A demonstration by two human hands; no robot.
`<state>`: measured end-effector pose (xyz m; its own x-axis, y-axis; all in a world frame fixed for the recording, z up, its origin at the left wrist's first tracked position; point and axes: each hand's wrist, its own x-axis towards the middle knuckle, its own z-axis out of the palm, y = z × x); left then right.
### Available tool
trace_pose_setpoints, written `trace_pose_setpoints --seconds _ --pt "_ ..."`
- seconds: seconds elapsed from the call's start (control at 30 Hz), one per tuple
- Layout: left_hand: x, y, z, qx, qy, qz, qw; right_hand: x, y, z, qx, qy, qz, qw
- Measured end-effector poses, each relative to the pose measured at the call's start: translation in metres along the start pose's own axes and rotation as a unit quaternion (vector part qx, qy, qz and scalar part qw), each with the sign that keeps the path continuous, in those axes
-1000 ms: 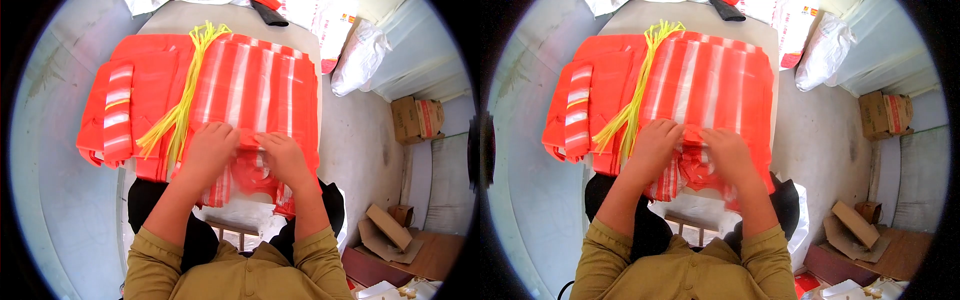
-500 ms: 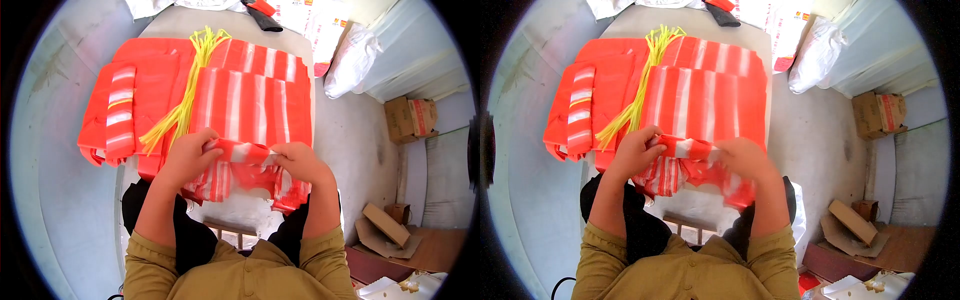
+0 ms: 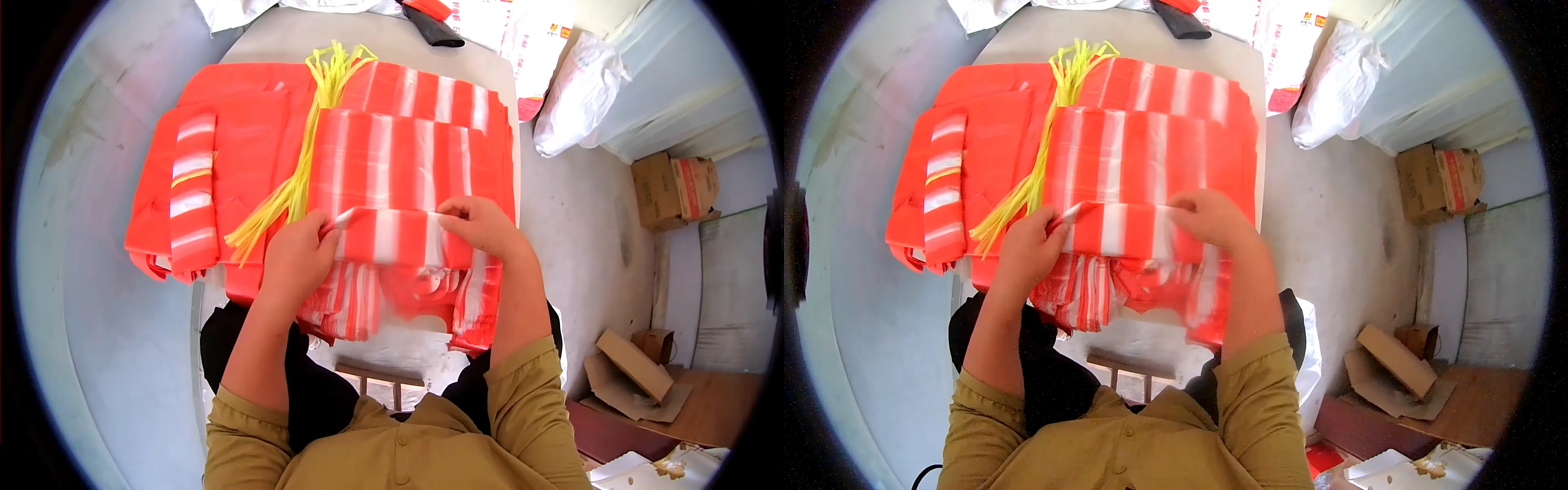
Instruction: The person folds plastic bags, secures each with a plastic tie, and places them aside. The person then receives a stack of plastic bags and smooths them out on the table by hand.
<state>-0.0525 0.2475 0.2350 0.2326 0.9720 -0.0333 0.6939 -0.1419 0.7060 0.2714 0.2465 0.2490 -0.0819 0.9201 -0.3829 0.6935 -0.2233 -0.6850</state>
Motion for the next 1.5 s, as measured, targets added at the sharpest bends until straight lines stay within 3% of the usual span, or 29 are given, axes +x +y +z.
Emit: trace_pose_setpoints --seconds 0.17,0.27,0.37,0.47,0.67,0.77,0.87,0.97,1.07,1.27,1.5 --pt "0.005 0.002 0.007 0.031 0.032 -0.021 0.999 -0.036 0.017 0.006 0.049 0.146 -0.022 0.988" --pt "0.005 0.005 0.007 0.012 0.051 -0.033 0.998 -0.059 0.037 0.000 0.059 0.155 -0.009 0.986" --pt "0.006 0.003 0.014 0.000 0.078 -0.026 0.997 -0.074 0.038 -0.010 0.183 0.106 0.035 0.977" --pt "0.008 0.007 0.014 -0.046 0.087 -0.051 0.994 -0.072 0.058 -0.011 0.090 0.073 0.014 0.993" --pt "0.013 -0.007 0.019 -0.054 0.107 -0.070 0.990 -0.069 0.058 0.000 0.113 0.114 0.008 0.987" --pt "0.008 -0.002 0.007 -0.100 0.049 -0.097 0.989 -0.073 0.056 0.000 0.076 0.131 -0.021 0.988" --pt "0.002 -0.020 0.007 -0.131 0.022 0.052 0.990 -0.075 0.056 -0.004 0.065 0.119 -0.041 0.990" --pt "-0.005 -0.015 -0.003 -0.053 -0.033 0.087 0.994 -0.078 0.054 -0.006 0.051 0.109 -0.054 0.991" --pt "-0.007 -0.001 -0.009 -0.093 -0.043 0.006 0.995 -0.083 0.047 -0.007 0.020 0.102 -0.064 0.992" --pt "-0.008 -0.004 -0.003 0.013 -0.002 0.073 0.997 -0.090 0.034 -0.006 -0.063 0.132 -0.109 0.983" --pt "-0.007 -0.004 -0.003 0.049 0.044 0.091 0.994 -0.088 0.035 -0.005 -0.099 0.198 -0.091 0.971"
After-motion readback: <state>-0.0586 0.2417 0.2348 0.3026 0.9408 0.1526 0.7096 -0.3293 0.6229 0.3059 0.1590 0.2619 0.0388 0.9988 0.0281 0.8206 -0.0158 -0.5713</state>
